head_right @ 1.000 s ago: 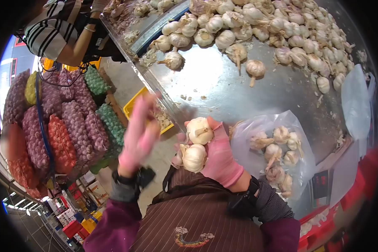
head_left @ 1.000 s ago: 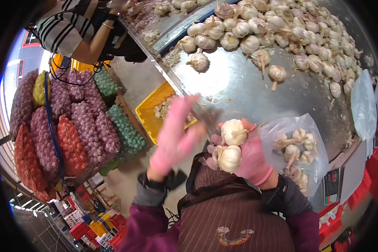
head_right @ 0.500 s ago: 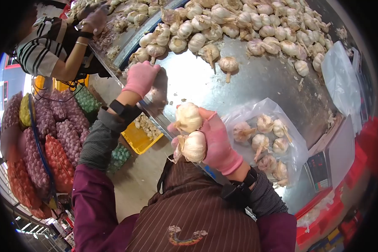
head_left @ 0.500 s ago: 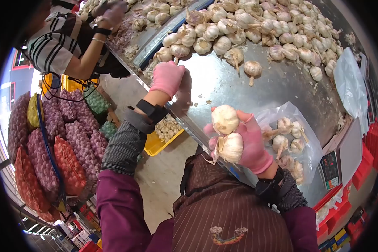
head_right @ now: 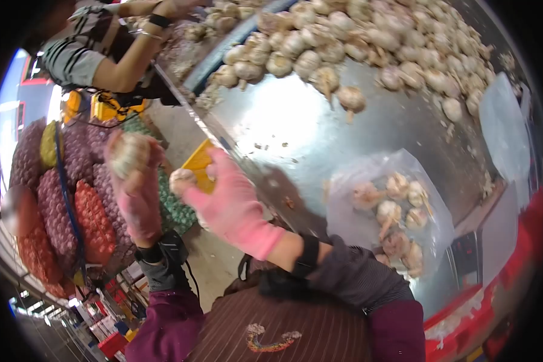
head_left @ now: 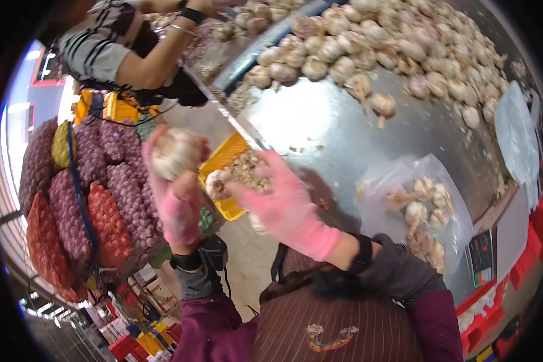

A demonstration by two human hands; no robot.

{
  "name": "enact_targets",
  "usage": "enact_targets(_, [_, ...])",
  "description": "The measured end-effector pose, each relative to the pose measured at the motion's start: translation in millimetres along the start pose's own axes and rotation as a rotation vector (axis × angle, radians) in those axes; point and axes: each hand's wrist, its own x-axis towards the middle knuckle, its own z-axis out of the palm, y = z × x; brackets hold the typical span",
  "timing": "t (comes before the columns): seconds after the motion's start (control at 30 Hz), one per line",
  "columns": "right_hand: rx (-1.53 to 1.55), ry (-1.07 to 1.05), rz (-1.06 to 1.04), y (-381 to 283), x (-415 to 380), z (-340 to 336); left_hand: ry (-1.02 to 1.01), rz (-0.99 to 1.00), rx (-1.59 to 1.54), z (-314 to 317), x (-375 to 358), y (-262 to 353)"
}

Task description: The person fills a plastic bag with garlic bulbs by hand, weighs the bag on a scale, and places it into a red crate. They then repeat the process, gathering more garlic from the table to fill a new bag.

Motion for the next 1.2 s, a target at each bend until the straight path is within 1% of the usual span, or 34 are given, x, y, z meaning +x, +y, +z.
enact_targets(0.03, [0.329, -0.179, 0.236, -2, 1, -10, -0.017, -0.059, 0.059, -9, -10, -1])
enact_targets(0.07, [0.649, -0.368, 0.489, -3, 1, -18, -0.075, -0.056, 0.174, -17, -19, -7])
enact_targets(0.1, [0.665, -0.399, 0.496, -4, -1, -24, -0.138, -0.067, 0.292, -23, -28, -13])
enact_targets(0.17, [0.776, -0.429, 0.424, -9, -9, -34, -0.19, -0.158, 0.115, -21, -48, -24])
enact_targets(0.2, [0.782, -0.44, 0.425, -14, -11, -35, -0.211, -0.16, 0.107, -19, -54, -28])
enact_targets(0.27, [0.628, -0.426, 0.393, -20, -17, -36, -0.233, -0.132, 0.136, -19, -64, -31])
enact_targets(0.3, [0.628, -0.432, 0.395, -19, -18, -36, -0.213, -0.151, 0.154, -18, -66, -28])
enact_targets(0.37, [0.537, -0.406, 0.424, -15, -21, -36, -0.268, -0.324, -0.159, -27, -68, -31])
enact_targets(0.4, [0.541, -0.419, 0.427, -17, -23, -35, -0.256, -0.324, -0.152, -29, -71, -34])
enact_targets(0.47, [0.257, -0.456, 0.248, -24, -26, -35, -0.264, -0.662, -0.918, -30, -81, -38])
enact_targets(0.5, [0.26, -0.464, 0.251, -22, -26, -33, -0.255, -0.662, -0.917, -31, -85, -36])
enact_targets(0.57, [0.173, -0.598, -0.036, -15, -23, -35, -0.104, -0.925, -0.815, -23, -91, -30])
enact_targets(0.6, [0.158, -0.643, -0.154, -5, -23, -35, 0.02, -0.931, -0.615, 1, -92, -18])
enact_targets(0.63, [0.197, -0.672, -0.108, -4, -22, -43, -0.369, -0.358, 0.066, 0, -99, -39])
enact_targets(0.7, [0.639, -0.813, 0.617, -5, -16, -78, -0.584, -0.683, 0.028, 16, -74, -29])
enact_targets(0.73, [0.683, -0.724, 0.478, 8, -21, -95, -0.594, -0.607, 0.22, 22, -63, -39])
enact_targets(0.77, [0.778, -0.693, 0.617, 16, -25, -122, -0.587, -0.521, 0.417, 33, -52, -50])
enact_targets(0.8, [0.874, -0.584, 0.611, 21, -32, -141, -0.561, -0.263, 0.621, 60, -31, -55])
enact_targets(0.83, [0.981, -0.479, 0.597, 23, -40, -153, -0.63, -0.226, 0.819, 88, -10, -54])
enact_targets(0.87, [0.981, -0.442, 0.58, 20, -48, -159, -0.616, 0.076, 0.699, 110, 0, -83])
enact_targets(0.9, [0.936, -0.391, 0.565, 17, -53, -165, -0.739, 0.27, 0.673, 138, 17, -101])
enact_targets(0.93, [0.891, -0.34, 0.546, 14, -58, -170, -0.74, 0.372, 0.672, 169, 26, -119])
enact_targets(0.97, [0.896, -0.308, 0.52, 14, -63, -171, -0.764, 0.38, 0.836, 199, 33, -124])
enact_targets(1.0, [0.893, -0.299, 0.518, 18, -67, -166, -0.708, 0.511, 0.943, 223, 41, -146])
enact_targets(1.03, [0.892, -0.291, 0.516, 24, -71, -163, -0.734, 0.539, 0.932, 238, 53, -166])
enact_targets(1.07, [0.955, -0.306, 0.548, 33, -76, -163, -0.826, 0.445, 1.093, 251, 64, -185])
enact_targets(1.1, [0.968, -0.265, 0.528, 41, -79, -161, -0.921, 0.348, 1.25, 263, 67, -193])
enact_targets(1.17, [1.227, -0.185, 0.599, 53, -91, -161, -0.942, 0.468, 1.09, 262, 81, -181])
enact_targets(1.2, [1.242, -0.134, 0.56, 52, -94, -165, -0.895, 0.371, 0.902, 262, 84, -174])
